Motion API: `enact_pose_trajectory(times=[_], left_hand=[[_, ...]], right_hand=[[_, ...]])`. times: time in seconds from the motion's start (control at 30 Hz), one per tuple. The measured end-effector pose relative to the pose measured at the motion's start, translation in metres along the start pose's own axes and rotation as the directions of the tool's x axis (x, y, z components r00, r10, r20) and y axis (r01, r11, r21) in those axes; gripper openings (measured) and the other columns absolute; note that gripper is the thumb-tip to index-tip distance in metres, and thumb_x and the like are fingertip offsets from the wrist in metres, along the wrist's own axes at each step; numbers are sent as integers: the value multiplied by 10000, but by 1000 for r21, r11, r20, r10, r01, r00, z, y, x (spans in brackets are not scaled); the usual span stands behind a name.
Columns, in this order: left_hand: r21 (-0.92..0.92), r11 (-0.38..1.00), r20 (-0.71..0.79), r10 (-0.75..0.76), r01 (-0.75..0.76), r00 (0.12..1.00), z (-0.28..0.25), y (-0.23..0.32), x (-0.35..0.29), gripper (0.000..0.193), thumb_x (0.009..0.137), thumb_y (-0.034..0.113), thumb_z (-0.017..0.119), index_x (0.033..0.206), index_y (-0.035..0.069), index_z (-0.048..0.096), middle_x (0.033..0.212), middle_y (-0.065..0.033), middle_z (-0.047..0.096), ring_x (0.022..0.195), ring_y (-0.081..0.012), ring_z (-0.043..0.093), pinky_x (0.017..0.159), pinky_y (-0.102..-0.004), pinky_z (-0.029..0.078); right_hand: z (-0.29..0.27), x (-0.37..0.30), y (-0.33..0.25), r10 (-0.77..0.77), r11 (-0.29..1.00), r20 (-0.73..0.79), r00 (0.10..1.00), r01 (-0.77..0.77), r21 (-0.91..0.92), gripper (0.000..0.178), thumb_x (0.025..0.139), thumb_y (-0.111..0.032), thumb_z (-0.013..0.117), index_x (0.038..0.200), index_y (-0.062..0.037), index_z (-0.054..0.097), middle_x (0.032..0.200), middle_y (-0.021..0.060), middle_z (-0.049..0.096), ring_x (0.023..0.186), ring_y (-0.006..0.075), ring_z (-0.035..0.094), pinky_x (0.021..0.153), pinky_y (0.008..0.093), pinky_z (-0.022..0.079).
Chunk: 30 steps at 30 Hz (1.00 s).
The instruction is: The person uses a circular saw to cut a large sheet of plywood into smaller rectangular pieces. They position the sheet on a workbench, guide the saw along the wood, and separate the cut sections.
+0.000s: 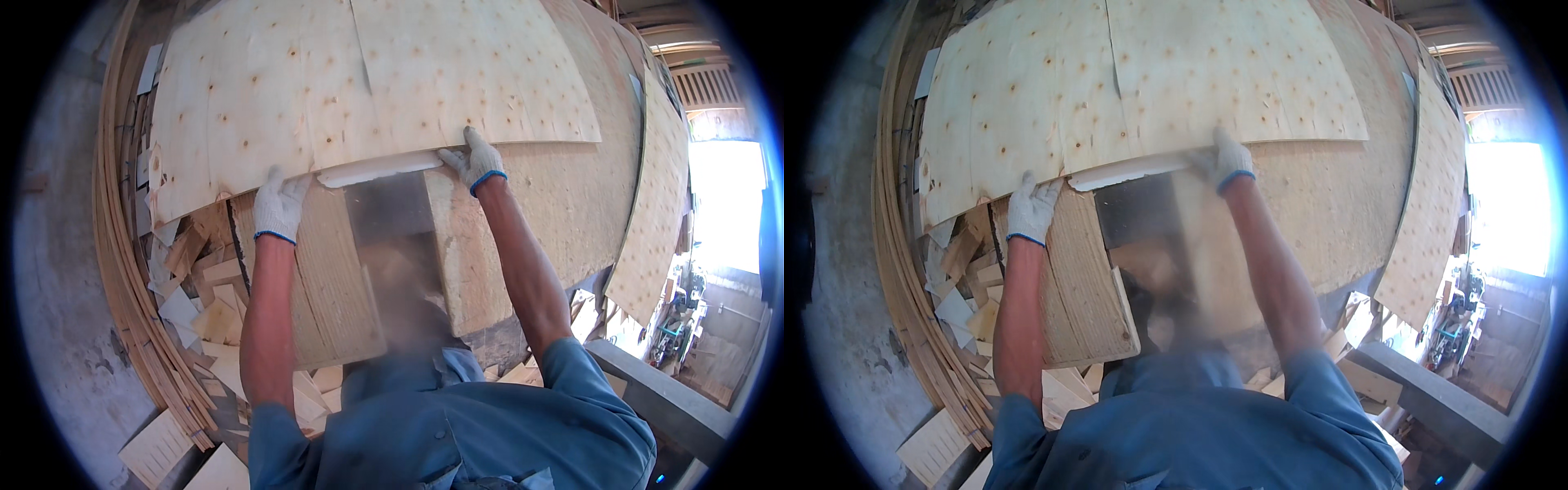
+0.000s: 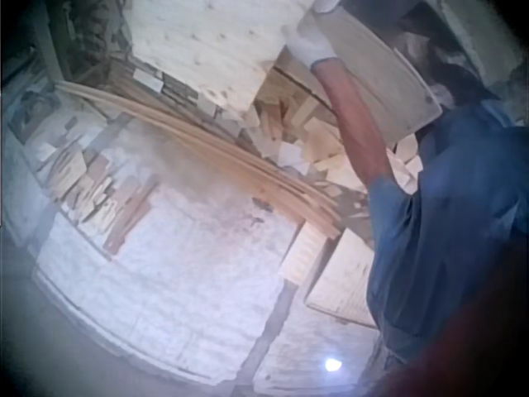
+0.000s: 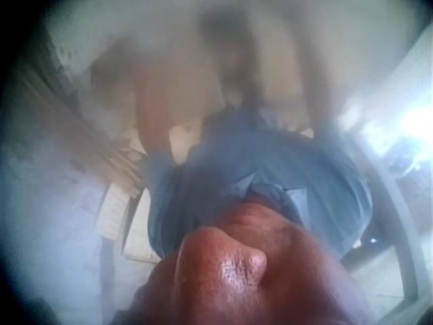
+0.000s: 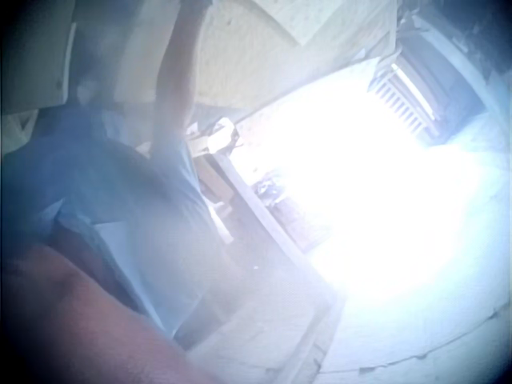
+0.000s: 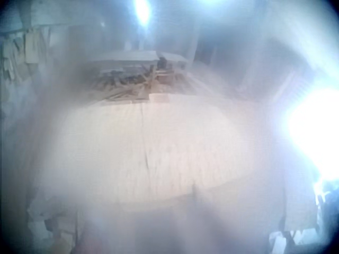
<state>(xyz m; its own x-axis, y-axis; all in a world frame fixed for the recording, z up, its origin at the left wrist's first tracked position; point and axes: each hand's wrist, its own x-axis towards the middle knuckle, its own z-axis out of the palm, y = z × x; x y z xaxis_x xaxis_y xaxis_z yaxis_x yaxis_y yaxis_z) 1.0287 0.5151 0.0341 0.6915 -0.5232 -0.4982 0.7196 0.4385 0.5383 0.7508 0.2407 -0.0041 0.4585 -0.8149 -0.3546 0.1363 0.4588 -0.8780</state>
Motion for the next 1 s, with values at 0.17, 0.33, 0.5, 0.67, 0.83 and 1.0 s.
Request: enact_pose_trajectory(times=[0.17, 0.33, 0.5, 0.67, 0.83, 1.0], left_hand=[[-17, 998, 50, -58, 59, 997, 15, -11, 5, 506, 928, 14, 547, 1397, 2, 356, 1449, -203, 374, 1345, -403, 391, 1088, -609, 383], [17, 1000, 71, -26, 25, 997, 0, -6, 9, 531, 927, 20, 541, 1415, -2, 333, 1444, -208, 372, 1348, -418, 378, 1089, -608, 384], [30, 999, 36, -10, 9, 999, -7, -2, 9, 546, 931, 35, 548, 1424, -5, 319, 1448, -211, 364, 1343, -423, 378, 1091, -607, 382], [16, 998, 54, -55, 54, 997, 4, -8, 11, 500, 934, 34, 588, 1380, -4, 365, 1428, -203, 387, 1376, -394, 350, 1098, -601, 385], [2, 998, 59, -59, 59, 996, 3, -6, 11, 564, 928, 53, 609, 1414, -10, 331, 1464, -213, 330, 1398, -398, 307, 1100, -605, 379], [47, 998, 105, -41, 36, 994, -5, -9, 15, 600, 942, 93, 584, 1451, -9, 282, 1440, -241, 344, 1370, -428, 323, 1104, -597, 368]], right_hand=[[-71, 37, 28, -232, 908, 15, 973, 223, -354, 488, 866, -252, 724, 1211, 47, 549, 1114, 165, 661, 1013, 240, 640, 849, 385, 544], [-39, 24, 16, -143, 935, 75, 987, 160, -318, 443, 935, -219, 622, 1272, 36, 490, 1217, 202, 584, 1081, 335, 597, 902, 466, 540], [-29, 29, 25, -121, 937, 131, 984, 157, -313, 385, 1005, -190, 518, 1314, 25, 440, 1301, 237, 507, 1147, 441, 557, 925, 547, 548], [-84, 69, 46, -339, 742, 250, 907, 421, -522, 367, 1006, -193, 515, 1294, 25, 449, 1283, 239, 522, 1144, 444, 563, 885, 545, 570], [-92, 88, 58, -371, 740, 282, 885, 465, -486, 354, 1006, -187, 510, 1285, 24, 452, 1268, 234, 532, 1137, 441, 570, 867, 556, 577], [-81, 78, 47, -306, 799, 138, 942, 332, -501, 556, 866, -328, 670, 1259, 37, 520, 1181, 204, 628, 1071, 342, 633, 901, 435, 527]])
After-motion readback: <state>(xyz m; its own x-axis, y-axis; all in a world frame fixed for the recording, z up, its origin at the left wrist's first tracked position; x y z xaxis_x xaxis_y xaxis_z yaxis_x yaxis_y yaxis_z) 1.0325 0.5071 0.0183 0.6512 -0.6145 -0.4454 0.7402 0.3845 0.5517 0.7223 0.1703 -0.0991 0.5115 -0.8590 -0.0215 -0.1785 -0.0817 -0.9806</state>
